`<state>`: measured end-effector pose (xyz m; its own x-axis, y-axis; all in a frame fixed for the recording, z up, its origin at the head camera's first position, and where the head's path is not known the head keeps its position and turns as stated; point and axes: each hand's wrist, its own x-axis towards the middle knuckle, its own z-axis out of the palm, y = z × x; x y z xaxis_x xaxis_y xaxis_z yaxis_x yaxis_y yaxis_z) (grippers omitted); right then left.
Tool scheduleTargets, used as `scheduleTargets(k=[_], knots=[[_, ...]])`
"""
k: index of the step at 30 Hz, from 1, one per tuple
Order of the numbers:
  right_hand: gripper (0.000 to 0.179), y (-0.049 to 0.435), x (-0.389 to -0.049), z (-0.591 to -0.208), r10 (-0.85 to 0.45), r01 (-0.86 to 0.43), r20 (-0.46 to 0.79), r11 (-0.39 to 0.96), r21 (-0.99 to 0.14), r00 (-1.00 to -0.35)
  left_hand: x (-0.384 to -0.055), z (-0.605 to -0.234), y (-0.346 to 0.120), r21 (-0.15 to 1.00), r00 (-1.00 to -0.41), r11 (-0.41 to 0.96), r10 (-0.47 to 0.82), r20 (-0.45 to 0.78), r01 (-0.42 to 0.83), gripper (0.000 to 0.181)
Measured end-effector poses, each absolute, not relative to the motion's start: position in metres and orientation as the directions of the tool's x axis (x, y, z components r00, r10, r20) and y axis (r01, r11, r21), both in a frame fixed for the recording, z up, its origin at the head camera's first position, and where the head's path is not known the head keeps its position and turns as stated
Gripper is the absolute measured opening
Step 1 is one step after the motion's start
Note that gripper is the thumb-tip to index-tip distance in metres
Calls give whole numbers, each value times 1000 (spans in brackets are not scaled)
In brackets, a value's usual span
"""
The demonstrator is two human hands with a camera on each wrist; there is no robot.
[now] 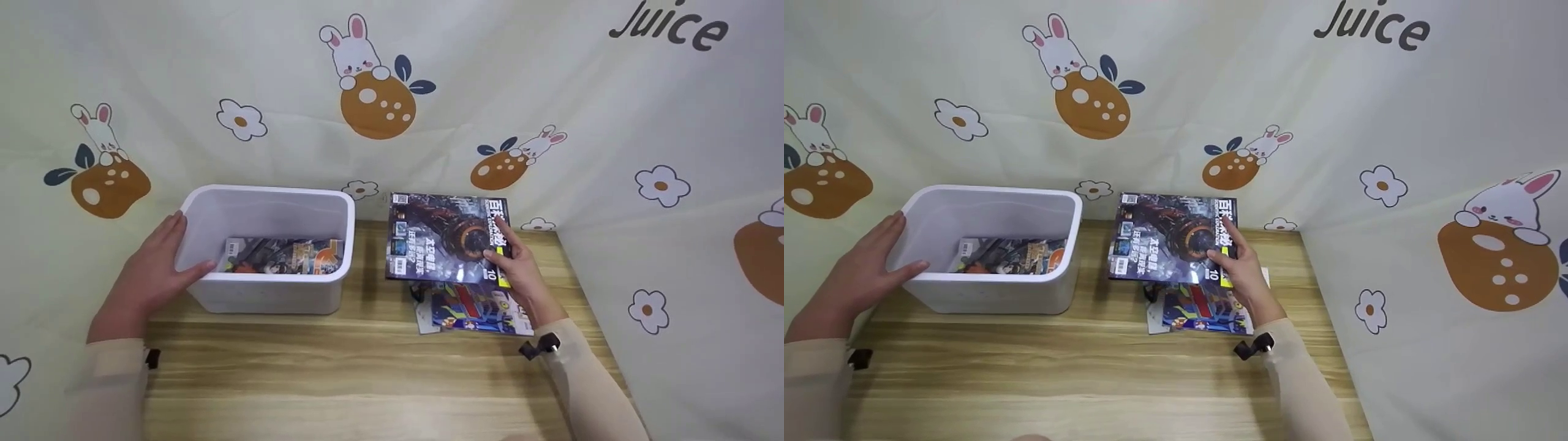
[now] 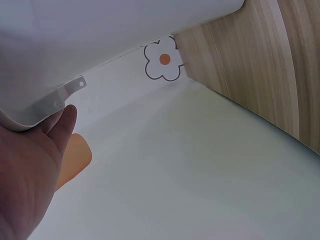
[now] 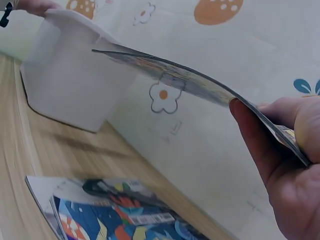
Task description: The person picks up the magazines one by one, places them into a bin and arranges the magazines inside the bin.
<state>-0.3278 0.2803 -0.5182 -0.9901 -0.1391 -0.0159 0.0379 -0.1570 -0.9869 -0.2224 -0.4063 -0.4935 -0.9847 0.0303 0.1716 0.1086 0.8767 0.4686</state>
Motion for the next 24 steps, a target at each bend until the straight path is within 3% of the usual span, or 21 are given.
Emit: scheduleTargets(k=[24], knots=[[82, 224, -331, -496, -223, 12, 48, -259, -966, -974, -220, -493, -405, 468, -982, 875, 40, 186, 124, 115]])
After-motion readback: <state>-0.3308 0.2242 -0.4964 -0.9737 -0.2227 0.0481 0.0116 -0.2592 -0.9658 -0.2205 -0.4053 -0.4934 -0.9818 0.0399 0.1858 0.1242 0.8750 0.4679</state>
